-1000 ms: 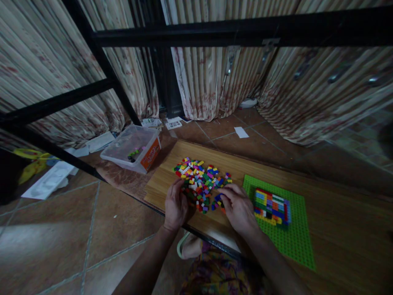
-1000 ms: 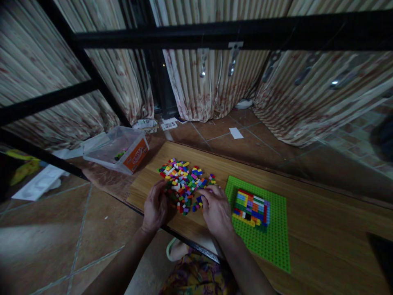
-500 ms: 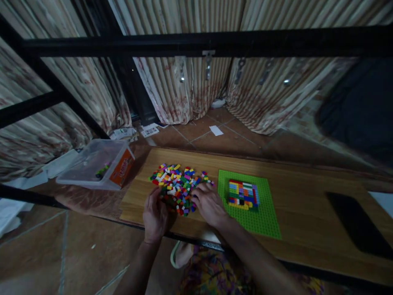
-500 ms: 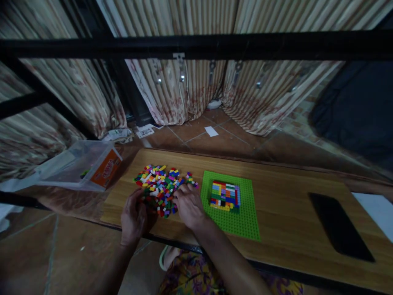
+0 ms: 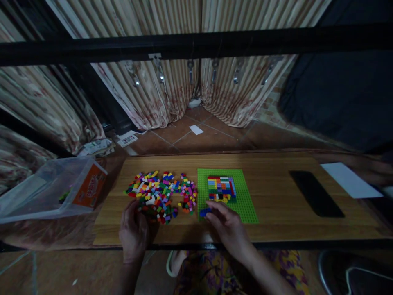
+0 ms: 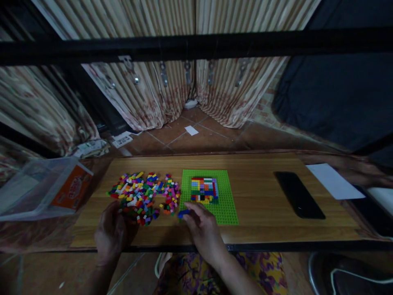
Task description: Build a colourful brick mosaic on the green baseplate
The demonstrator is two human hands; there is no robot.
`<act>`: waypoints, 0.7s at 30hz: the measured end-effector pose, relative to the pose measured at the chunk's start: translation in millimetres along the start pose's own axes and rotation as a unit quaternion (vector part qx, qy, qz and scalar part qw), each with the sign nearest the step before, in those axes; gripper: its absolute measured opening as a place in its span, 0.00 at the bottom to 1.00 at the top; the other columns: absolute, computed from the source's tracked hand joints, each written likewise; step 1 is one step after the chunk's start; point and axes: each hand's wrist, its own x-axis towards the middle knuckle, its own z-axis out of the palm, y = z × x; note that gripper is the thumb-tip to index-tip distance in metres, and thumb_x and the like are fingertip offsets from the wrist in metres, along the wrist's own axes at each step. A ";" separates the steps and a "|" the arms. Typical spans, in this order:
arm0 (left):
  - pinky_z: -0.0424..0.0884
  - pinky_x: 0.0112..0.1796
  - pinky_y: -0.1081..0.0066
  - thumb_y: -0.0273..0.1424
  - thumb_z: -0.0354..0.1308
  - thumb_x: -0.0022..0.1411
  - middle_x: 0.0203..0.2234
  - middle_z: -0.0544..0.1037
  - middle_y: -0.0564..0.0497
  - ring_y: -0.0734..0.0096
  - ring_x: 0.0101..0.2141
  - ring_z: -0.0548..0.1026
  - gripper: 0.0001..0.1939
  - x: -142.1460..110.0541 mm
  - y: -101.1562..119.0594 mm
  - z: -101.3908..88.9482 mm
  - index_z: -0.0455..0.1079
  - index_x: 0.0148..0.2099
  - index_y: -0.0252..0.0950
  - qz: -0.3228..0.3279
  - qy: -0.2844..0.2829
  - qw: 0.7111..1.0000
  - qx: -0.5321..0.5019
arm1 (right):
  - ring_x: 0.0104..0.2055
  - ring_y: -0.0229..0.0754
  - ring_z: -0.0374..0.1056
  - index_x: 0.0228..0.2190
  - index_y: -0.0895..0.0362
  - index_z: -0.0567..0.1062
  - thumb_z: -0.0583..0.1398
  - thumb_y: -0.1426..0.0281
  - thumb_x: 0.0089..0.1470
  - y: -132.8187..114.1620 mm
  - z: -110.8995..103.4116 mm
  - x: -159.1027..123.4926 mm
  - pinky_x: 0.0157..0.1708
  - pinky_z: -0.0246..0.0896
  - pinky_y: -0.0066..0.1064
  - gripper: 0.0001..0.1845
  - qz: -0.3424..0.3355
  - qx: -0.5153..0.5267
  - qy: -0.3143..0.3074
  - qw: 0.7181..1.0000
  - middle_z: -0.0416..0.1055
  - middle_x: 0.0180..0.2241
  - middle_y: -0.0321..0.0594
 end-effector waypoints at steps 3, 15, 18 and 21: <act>0.67 0.51 0.61 0.29 0.48 0.61 0.49 0.72 0.42 0.58 0.51 0.70 0.16 1.0 1.2 1.6 0.66 0.51 0.35 -0.001 0.002 1.000 0.010 | 0.47 0.42 0.70 0.46 0.50 0.74 0.58 0.65 0.55 12.7 -30.1 -14.9 0.46 0.67 0.35 0.15 0.036 -0.034 0.043 0.998 0.72 0.46 0.40; 0.68 0.49 0.60 0.33 0.49 0.61 0.47 0.74 0.42 0.57 0.49 0.72 0.15 4.5 10.6 1.5 0.68 0.48 0.35 -0.017 0.004 0.999 0.035 | 0.41 0.46 0.71 0.40 0.56 0.76 0.60 0.58 0.52 42.5 -77.7 -18.8 0.42 0.68 0.38 0.18 0.066 -0.073 0.170 0.980 0.75 0.40 0.44; 0.68 0.49 0.62 0.33 0.49 0.62 0.46 0.74 0.42 0.59 0.48 0.72 0.15 4.0 9.7 2.4 0.68 0.48 0.34 -0.012 0.010 0.999 0.040 | 0.43 0.45 0.71 0.40 0.55 0.76 0.60 0.60 0.53 34.4 -66.2 -19.7 0.43 0.67 0.37 0.15 0.056 -0.094 0.141 0.984 0.75 0.40 0.43; 0.69 0.49 0.63 0.32 0.48 0.62 0.46 0.74 0.41 0.60 0.48 0.72 0.15 2.8 9.4 2.0 0.68 0.49 0.32 -0.001 0.010 0.999 0.042 | 0.45 0.45 0.70 0.40 0.52 0.76 0.59 0.64 0.54 26.7 -42.7 -21.9 0.45 0.66 0.37 0.12 0.028 -0.112 0.087 0.989 0.74 0.42 0.41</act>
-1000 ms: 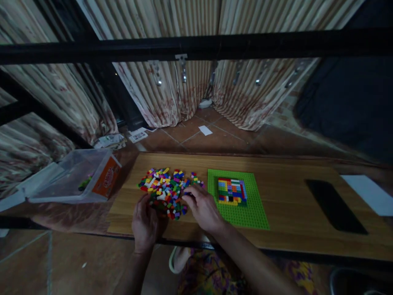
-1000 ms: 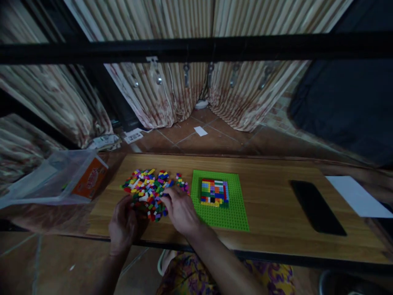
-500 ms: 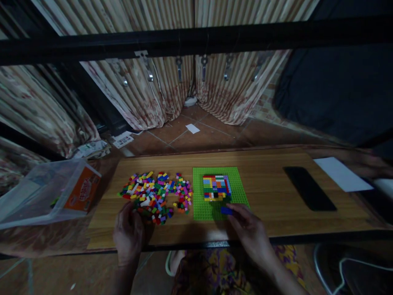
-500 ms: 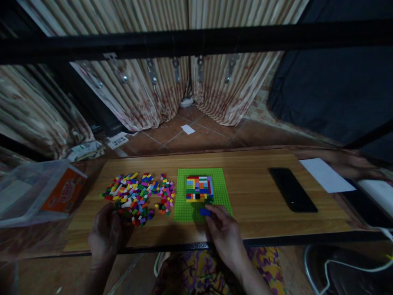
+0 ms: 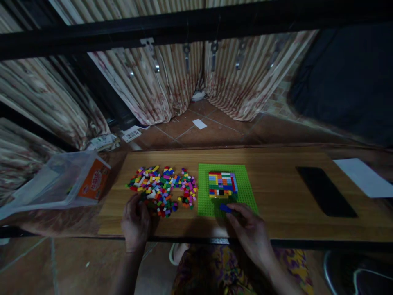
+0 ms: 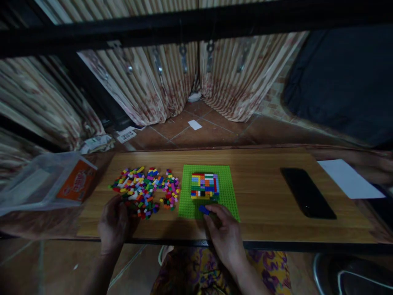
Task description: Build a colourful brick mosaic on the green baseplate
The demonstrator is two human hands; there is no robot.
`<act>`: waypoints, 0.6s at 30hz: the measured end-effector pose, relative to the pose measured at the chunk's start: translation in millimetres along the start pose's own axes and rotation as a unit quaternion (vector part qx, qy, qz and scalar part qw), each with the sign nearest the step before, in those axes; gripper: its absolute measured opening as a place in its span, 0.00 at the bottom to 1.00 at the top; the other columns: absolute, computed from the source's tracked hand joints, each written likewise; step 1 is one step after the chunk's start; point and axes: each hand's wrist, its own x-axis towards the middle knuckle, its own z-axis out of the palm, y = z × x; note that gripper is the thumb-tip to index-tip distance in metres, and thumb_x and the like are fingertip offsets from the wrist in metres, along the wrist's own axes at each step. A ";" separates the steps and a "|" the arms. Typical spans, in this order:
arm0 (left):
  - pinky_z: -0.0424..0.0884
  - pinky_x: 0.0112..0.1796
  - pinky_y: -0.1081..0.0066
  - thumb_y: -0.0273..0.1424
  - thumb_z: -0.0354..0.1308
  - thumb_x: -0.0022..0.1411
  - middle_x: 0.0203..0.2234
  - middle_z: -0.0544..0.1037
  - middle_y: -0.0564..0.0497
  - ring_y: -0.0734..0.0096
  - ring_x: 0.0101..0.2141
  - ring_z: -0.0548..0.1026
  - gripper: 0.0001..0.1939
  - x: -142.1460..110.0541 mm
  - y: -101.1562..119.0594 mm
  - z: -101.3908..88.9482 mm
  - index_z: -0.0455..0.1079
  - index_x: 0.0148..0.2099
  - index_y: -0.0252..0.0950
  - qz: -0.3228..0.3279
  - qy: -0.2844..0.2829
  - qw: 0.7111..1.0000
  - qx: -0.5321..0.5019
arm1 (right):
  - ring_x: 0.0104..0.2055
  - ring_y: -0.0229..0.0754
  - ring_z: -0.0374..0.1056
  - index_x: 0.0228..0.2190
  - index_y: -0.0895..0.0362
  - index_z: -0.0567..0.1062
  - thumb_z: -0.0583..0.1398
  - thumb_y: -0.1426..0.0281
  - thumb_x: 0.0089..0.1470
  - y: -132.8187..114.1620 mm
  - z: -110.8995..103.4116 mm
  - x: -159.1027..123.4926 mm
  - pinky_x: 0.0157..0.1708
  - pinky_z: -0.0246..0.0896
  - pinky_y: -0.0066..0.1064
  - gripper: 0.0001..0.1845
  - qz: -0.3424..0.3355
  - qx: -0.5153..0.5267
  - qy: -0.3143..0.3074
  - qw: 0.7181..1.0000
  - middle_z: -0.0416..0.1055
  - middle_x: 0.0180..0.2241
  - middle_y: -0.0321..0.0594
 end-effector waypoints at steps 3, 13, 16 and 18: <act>0.68 0.49 0.64 0.30 0.48 0.62 0.46 0.74 0.42 0.62 0.48 0.72 0.15 -1.0 0.1 -0.3 0.67 0.49 0.33 0.005 0.001 1.000 -0.007 | 0.44 0.44 0.70 0.39 0.51 0.76 0.58 0.69 0.55 -12.9 29.5 -4.7 0.44 0.66 0.36 0.09 -0.072 -0.002 -0.067 0.995 0.75 0.40 0.40; 0.68 0.50 0.64 0.29 0.49 0.63 0.47 0.74 0.42 0.63 0.49 0.72 0.14 -4.2 -3.2 2.1 0.67 0.50 0.34 0.007 0.008 1.000 -0.018 | 0.43 0.45 0.67 0.36 0.53 0.76 0.60 0.73 0.53 -28.9 91.6 2.2 0.44 0.64 0.38 0.07 -0.217 -0.083 -0.130 0.964 0.74 0.39 0.39; 0.68 0.50 0.63 0.29 0.49 0.62 0.47 0.73 0.42 0.62 0.49 0.72 0.15 -4.9 -2.5 1.2 0.67 0.51 0.33 0.008 0.006 1.000 -0.022 | 0.44 0.44 0.67 0.37 0.53 0.76 0.59 0.71 0.55 -28.9 88.3 8.6 0.44 0.64 0.36 0.07 -0.229 -0.097 -0.098 0.964 0.73 0.40 0.40; 0.68 0.50 0.63 0.29 0.49 0.63 0.47 0.73 0.42 0.62 0.49 0.71 0.15 -5.3 -2.6 1.2 0.67 0.51 0.34 0.007 0.008 1.000 -0.026 | 0.43 0.44 0.67 0.37 0.54 0.76 0.57 0.70 0.58 -31.6 84.5 18.7 0.44 0.64 0.35 0.08 -0.222 -0.105 -0.065 0.967 0.73 0.40 0.41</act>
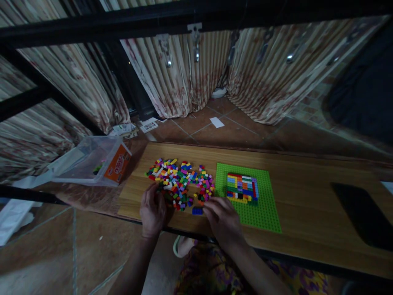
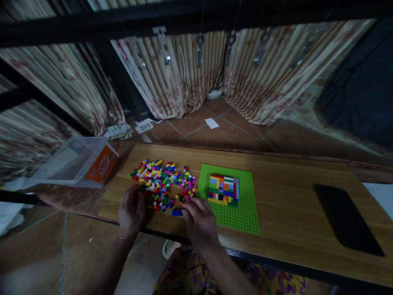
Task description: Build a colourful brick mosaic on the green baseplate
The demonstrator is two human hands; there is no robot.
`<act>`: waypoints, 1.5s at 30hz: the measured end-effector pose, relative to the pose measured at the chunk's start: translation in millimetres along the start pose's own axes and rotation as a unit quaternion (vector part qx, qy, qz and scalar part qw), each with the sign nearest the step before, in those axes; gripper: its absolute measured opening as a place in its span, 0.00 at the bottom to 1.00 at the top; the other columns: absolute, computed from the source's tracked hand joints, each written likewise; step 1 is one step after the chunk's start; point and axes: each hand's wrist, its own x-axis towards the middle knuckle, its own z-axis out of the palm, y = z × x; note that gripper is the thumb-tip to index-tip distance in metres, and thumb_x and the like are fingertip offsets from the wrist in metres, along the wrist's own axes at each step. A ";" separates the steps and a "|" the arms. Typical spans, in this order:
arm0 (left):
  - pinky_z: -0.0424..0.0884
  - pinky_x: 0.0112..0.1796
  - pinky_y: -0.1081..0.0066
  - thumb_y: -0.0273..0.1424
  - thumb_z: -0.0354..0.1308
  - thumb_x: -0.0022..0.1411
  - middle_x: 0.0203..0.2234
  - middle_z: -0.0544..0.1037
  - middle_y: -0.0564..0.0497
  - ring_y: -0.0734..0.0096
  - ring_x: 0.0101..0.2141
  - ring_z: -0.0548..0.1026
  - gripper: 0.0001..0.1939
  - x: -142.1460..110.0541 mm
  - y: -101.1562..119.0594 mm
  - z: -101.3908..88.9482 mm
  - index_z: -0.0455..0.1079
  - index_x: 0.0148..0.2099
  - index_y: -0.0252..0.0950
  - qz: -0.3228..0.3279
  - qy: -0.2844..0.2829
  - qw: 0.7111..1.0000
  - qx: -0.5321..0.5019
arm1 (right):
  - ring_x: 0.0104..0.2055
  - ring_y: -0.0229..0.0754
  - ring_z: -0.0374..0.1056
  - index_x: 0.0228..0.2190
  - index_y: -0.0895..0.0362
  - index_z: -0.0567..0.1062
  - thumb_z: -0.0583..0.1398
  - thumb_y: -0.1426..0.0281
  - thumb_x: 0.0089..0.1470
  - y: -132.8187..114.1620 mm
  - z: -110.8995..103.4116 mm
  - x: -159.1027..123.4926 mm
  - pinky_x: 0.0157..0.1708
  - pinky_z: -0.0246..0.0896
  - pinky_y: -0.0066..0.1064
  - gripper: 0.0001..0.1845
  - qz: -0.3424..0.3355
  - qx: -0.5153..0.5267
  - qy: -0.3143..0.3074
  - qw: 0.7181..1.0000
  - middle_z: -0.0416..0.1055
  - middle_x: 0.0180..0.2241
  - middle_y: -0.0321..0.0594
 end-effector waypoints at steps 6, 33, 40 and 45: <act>0.68 0.50 0.62 0.28 0.49 0.63 0.47 0.73 0.42 0.62 0.49 0.71 0.15 -0.6 -0.8 0.6 0.67 0.51 0.34 0.003 0.005 1.000 -0.004 | 0.45 0.48 0.66 0.46 0.58 0.73 0.55 0.72 0.57 2.9 -7.4 48.6 0.45 0.62 0.38 0.15 0.040 -0.111 -0.048 0.992 0.72 0.40 0.45; 0.70 0.36 0.73 0.36 0.52 0.64 0.31 0.76 0.51 0.70 0.34 0.74 0.10 -8.8 98.6 9.7 0.69 0.39 0.36 -0.134 -0.230 0.892 -0.366 | 0.35 0.39 0.71 0.36 0.54 0.76 0.59 0.70 0.52 -32.5 -17.0 32.1 0.37 0.67 0.29 0.07 0.114 0.251 -0.049 0.960 0.75 0.33 0.37; 0.65 0.30 0.75 0.37 0.52 0.63 0.24 0.69 0.54 0.74 0.27 0.68 0.11 -11.5 106.1 8.9 0.68 0.34 0.35 -0.162 -0.244 0.878 -0.378 | 0.27 0.38 0.71 0.30 0.54 0.78 0.64 0.66 0.47 -29.3 -9.5 27.6 0.28 0.68 0.29 0.07 0.240 0.427 -0.007 0.871 0.77 0.26 0.37; 0.62 0.24 0.77 0.40 0.55 0.60 0.20 0.66 0.57 0.78 0.21 0.63 0.12 -11.2 101.9 13.0 0.67 0.34 0.35 -0.252 -0.241 0.828 -0.439 | 0.24 0.38 0.71 0.31 0.55 0.79 0.67 0.64 0.43 -26.2 -8.8 28.4 0.27 0.69 0.30 0.11 0.287 0.468 -0.016 0.836 0.77 0.25 0.36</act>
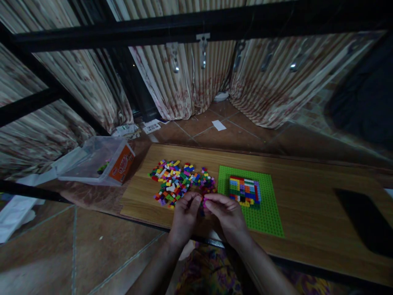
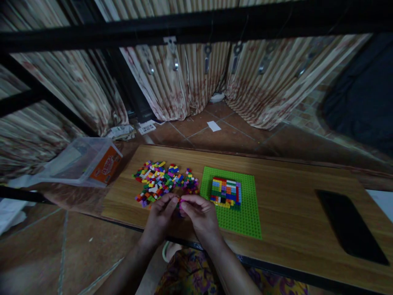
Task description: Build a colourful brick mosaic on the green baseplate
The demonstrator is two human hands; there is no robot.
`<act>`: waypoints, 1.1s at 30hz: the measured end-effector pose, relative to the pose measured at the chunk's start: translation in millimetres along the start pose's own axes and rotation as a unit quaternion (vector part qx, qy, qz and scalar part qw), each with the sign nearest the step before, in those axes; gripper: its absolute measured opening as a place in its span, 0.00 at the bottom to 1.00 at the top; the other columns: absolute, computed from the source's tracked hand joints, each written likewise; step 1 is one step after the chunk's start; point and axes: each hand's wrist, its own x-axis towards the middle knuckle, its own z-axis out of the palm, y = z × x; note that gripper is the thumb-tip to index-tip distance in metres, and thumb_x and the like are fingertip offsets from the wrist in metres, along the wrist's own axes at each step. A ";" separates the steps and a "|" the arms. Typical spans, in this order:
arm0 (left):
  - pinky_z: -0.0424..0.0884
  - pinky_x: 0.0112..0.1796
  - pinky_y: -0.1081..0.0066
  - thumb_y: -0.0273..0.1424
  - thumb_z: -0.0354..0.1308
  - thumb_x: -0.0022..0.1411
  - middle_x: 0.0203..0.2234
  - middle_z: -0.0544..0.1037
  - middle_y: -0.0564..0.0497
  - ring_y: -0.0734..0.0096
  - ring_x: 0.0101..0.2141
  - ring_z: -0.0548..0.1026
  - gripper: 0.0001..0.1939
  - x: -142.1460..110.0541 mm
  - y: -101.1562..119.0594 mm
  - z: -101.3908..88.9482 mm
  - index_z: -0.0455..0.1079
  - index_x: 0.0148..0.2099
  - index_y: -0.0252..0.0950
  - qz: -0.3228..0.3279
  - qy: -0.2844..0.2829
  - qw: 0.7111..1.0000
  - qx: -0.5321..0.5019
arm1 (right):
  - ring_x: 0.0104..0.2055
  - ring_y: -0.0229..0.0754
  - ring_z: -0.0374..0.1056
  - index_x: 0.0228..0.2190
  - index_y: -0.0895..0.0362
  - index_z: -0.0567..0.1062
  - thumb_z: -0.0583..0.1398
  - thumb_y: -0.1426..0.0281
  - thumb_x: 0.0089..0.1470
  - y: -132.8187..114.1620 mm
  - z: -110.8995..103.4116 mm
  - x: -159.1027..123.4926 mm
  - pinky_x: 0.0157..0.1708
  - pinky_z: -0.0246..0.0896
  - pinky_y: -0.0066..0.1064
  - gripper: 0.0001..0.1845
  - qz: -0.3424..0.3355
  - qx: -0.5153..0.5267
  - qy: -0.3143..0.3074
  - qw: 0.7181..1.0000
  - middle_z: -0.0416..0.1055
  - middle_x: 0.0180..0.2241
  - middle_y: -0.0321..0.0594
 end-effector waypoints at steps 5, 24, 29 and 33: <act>0.63 0.24 0.75 0.39 0.53 0.61 0.20 0.68 0.56 0.76 0.21 0.66 0.12 11.3 -2.6 -14.6 0.68 0.34 0.35 0.040 0.040 0.994 0.096 | 0.31 0.42 0.73 0.34 0.55 0.78 0.61 0.65 0.50 0.8 -10.2 14.8 0.34 0.70 0.34 0.10 -0.103 -0.165 0.016 0.981 0.78 0.31 0.40; 0.71 0.41 0.67 0.24 0.50 0.59 0.37 0.76 0.46 0.63 0.38 0.75 0.12 47.2 13.4 -43.8 0.72 0.42 0.36 0.192 0.089 0.838 0.502 | 0.41 0.43 0.73 0.40 0.52 0.76 0.54 0.68 0.57 1.8 -30.3 9.4 0.42 0.68 0.36 0.12 -0.193 -0.381 -0.006 0.904 0.77 0.40 0.40; 0.70 0.43 0.67 0.25 0.52 0.57 0.39 0.76 0.46 0.63 0.40 0.74 0.12 70.0 22.3 -60.3 0.73 0.42 0.37 0.216 0.076 0.791 0.567 | 0.41 0.43 0.73 0.39 0.52 0.77 0.55 0.68 0.58 3.0 -31.8 5.4 0.41 0.68 0.36 0.12 -0.202 -0.371 -0.009 0.907 0.77 0.39 0.40; 0.70 0.42 0.67 0.28 0.54 0.57 0.35 0.76 0.46 0.63 0.38 0.74 0.07 69.8 24.8 -59.7 0.73 0.38 0.37 0.193 0.023 0.771 0.607 | 0.40 0.43 0.73 0.39 0.51 0.77 0.55 0.67 0.58 2.2 -33.5 2.8 0.40 0.68 0.35 0.12 -0.200 -0.369 -0.012 0.908 0.77 0.38 0.40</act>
